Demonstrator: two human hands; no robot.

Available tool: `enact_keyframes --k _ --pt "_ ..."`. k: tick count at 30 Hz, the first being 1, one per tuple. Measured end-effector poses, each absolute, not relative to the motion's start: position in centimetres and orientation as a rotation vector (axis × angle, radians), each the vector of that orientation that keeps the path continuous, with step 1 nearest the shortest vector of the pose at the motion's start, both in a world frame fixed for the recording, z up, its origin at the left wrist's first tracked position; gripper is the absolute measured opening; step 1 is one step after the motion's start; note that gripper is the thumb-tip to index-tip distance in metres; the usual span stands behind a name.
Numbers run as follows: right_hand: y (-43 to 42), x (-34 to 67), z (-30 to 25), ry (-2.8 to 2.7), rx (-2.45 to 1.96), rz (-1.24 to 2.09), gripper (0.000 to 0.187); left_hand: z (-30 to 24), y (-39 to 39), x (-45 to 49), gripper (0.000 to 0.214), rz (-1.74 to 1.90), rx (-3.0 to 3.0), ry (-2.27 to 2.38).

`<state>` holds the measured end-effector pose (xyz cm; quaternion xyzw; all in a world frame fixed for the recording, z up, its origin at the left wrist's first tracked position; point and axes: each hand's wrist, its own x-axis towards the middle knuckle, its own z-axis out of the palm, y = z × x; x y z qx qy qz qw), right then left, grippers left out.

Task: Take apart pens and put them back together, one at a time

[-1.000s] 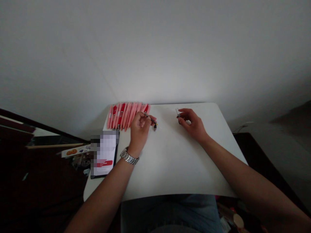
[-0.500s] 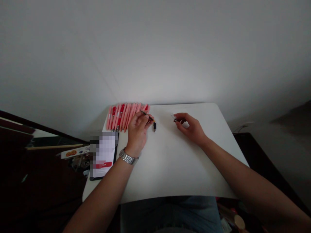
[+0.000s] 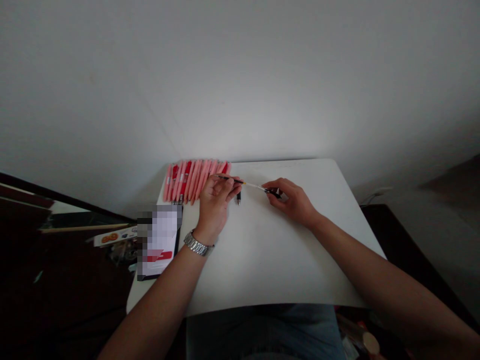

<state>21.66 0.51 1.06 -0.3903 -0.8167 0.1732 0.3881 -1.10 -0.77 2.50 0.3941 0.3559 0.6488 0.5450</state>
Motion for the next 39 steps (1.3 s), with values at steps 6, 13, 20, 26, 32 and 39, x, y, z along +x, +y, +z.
enact_keyframes --k 6,13,20,26,32,39 --pt "0.3 21.4 1.5 -2.102 -0.953 0.43 0.024 2.4 -1.0 -0.9 0.028 1.434 1.005 0.835" --pt "0.0 21.1 1.5 -2.122 -0.926 0.416 0.024 1.5 -1.0 -0.9 0.022 1.336 1.205 0.846" --pt "-0.1 21.0 1.5 -2.125 -0.881 0.403 0.025 1.3 -0.9 -1.0 0.02 1.31 1.301 0.93" --pt "-0.1 21.0 1.6 -2.135 -0.841 0.408 0.024 1.5 -1.0 -1.0 0.021 1.304 1.297 0.945" --pt "0.0 21.1 1.3 -2.116 -0.877 0.417 0.022 2.0 -1.1 -1.0 0.019 1.28 1.351 0.981" --pt "0.0 21.2 1.3 -2.103 -0.898 0.442 0.022 2.2 -1.1 -1.1 0.019 1.28 1.351 0.986"
